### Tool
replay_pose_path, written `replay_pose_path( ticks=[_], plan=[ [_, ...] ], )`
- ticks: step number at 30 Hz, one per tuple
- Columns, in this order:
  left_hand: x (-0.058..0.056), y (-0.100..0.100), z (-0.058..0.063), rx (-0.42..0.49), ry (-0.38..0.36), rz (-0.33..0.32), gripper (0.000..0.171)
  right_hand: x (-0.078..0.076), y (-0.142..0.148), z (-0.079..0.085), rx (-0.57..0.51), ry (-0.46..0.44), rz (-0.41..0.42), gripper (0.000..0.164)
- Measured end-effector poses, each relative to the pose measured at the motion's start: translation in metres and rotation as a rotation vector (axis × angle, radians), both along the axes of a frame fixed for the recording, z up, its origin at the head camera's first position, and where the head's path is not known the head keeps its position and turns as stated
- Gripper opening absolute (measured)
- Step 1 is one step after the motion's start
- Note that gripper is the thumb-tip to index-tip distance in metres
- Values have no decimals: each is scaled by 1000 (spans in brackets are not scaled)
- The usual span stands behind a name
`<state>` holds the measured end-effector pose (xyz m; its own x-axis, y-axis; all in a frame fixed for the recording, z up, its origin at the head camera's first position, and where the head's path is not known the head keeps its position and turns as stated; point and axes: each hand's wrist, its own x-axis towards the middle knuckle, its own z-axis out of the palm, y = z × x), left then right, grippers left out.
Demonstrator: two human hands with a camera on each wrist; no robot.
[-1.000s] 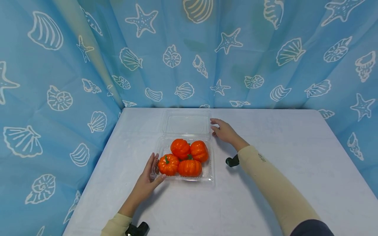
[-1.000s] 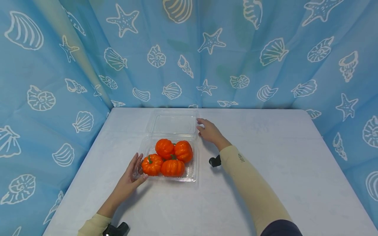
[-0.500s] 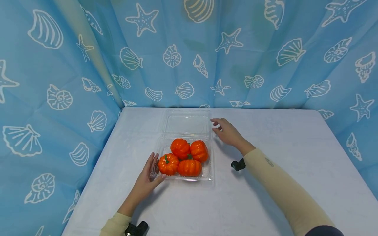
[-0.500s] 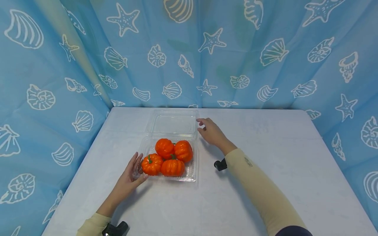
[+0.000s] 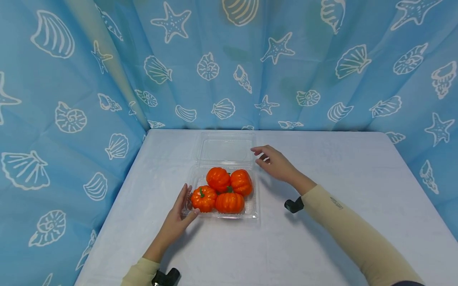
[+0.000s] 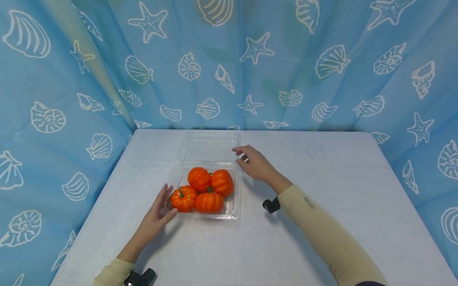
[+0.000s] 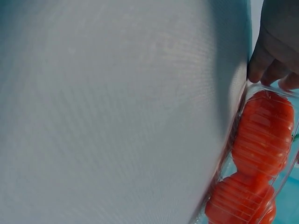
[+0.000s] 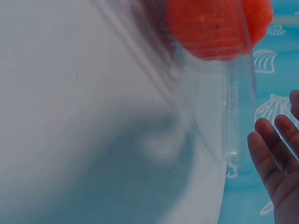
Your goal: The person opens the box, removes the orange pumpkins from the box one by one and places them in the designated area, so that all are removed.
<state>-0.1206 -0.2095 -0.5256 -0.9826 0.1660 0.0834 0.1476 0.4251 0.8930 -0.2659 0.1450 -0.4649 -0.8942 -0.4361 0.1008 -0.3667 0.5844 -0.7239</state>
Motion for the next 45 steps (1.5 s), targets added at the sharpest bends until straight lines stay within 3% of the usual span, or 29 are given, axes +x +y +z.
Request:
replay_pose_path(
  ticks=[9,17,26,45],
  plan=[
    [1,0,-1,2,14,-1,90,15,-8,6,-31,-17,82,47],
    [2,0,2,23,-32,8,91,25,-16,8,-45,-54,168,50],
    [2,0,0,-23,-45,13,92,31,-27,8,71,-93,200,57],
    [2,2,4,-24,-44,17,93,37,-44,6,198,-32,231,54]
  ],
)
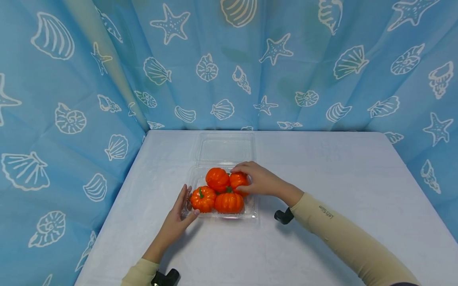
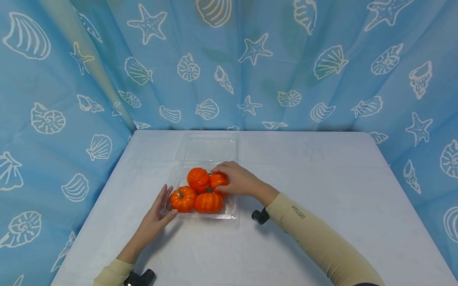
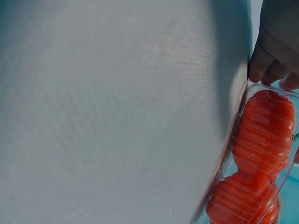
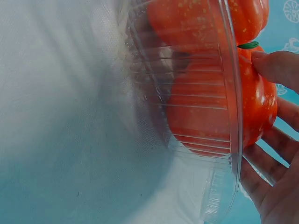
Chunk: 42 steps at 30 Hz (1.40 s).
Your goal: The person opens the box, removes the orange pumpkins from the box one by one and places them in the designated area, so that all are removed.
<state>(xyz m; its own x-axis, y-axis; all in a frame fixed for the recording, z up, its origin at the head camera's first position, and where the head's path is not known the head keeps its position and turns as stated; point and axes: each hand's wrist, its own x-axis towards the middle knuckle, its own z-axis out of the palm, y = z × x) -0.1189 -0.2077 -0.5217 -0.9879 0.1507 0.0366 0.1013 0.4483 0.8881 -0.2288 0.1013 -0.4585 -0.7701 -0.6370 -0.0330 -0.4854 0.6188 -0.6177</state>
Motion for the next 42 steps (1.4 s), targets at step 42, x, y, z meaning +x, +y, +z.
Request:
replay_pose_path(
  ticks=[42],
  plan=[
    [0,0,-1,-4,5,-9,92,-3,18,-7,-117,-8,23,38]
  ],
)
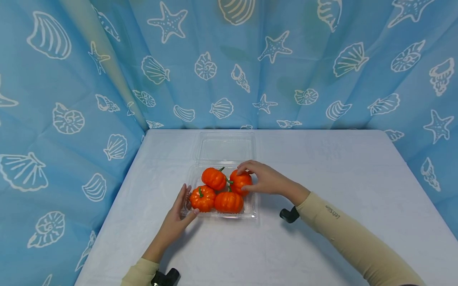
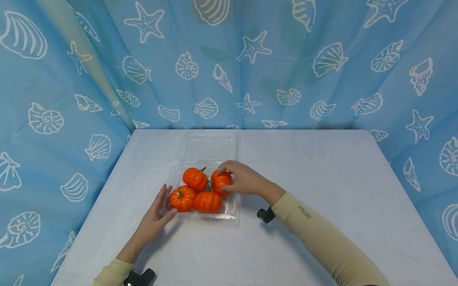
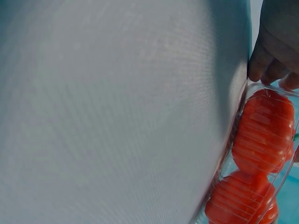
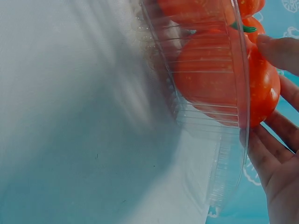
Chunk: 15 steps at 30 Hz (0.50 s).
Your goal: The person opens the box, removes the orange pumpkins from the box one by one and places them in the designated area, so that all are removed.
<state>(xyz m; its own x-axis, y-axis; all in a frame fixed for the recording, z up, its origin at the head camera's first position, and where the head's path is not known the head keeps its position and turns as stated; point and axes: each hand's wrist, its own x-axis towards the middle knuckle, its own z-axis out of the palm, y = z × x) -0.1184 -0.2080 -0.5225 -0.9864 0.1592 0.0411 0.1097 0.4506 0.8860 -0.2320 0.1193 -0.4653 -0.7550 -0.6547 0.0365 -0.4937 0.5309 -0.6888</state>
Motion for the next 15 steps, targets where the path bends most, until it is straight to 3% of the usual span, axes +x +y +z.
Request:
replay_pose_path(
  ticks=[10,15],
  plan=[
    [0,0,1,-1,-2,6,92,3,-2,1,88,83,32,49],
    [0,0,1,-4,7,4,92,4,-3,2,93,74,20,49]
  ],
)
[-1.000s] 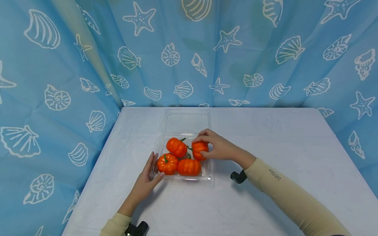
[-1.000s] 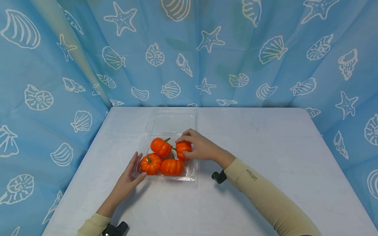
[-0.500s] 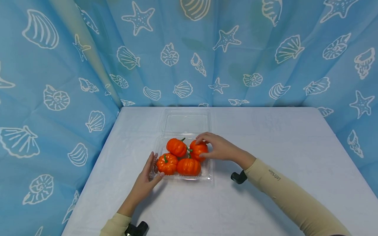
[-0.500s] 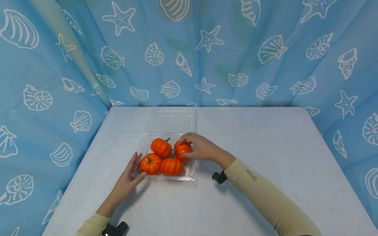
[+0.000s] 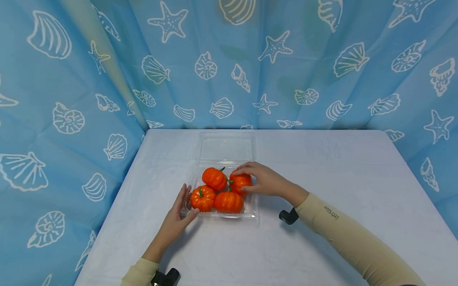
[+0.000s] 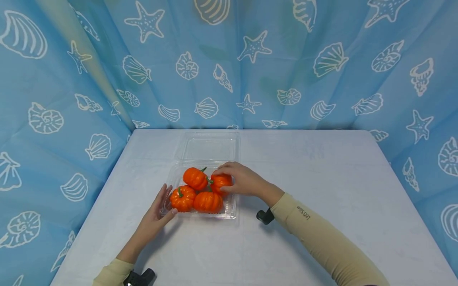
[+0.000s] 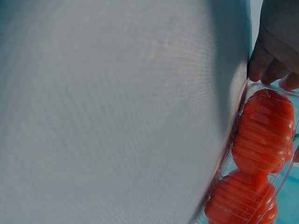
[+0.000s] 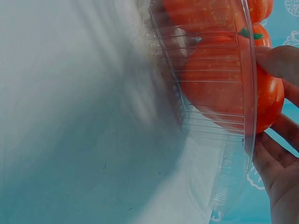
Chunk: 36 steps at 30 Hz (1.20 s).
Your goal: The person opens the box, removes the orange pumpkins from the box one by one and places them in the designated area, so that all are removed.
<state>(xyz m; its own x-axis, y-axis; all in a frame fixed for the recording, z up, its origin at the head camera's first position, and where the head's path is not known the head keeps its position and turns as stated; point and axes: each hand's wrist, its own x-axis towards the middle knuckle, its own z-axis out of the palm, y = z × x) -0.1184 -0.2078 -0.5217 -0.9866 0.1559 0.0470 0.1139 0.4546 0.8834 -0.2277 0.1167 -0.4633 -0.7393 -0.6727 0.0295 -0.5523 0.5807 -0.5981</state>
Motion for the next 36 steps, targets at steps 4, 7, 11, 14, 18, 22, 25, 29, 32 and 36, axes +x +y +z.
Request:
replay_pose_path(
  ticks=[4,7,11,14,18,22,25,29,32,36],
  plan=[
    [0,0,-1,10,-2,-2,91,1,0,-1,-16,-2,-1,49],
    [1,0,-1,21,-5,-3,90,0,1,-2,-45,-4,3,48],
    [1,-1,-1,31,-9,-2,89,0,2,-4,-72,-13,-3,48],
    [1,-1,-1,32,-10,-2,89,0,3,-4,-76,-25,-25,51],
    [0,0,-1,34,-9,-6,89,1,5,-4,-81,-42,-46,54],
    [0,0,-2,31,-7,-7,89,1,7,-4,-124,-49,-37,53],
    [-1,-1,-3,30,-4,-5,89,1,9,-3,-163,-46,-36,52],
    [-1,-1,-3,29,6,-8,89,1,12,-3,-209,-54,-46,52],
    [-1,-1,-3,31,12,-15,89,1,16,-2,-247,-67,-48,53],
    [0,-2,-3,38,14,-18,89,0,20,-1,-285,-54,-53,53]
  ],
)
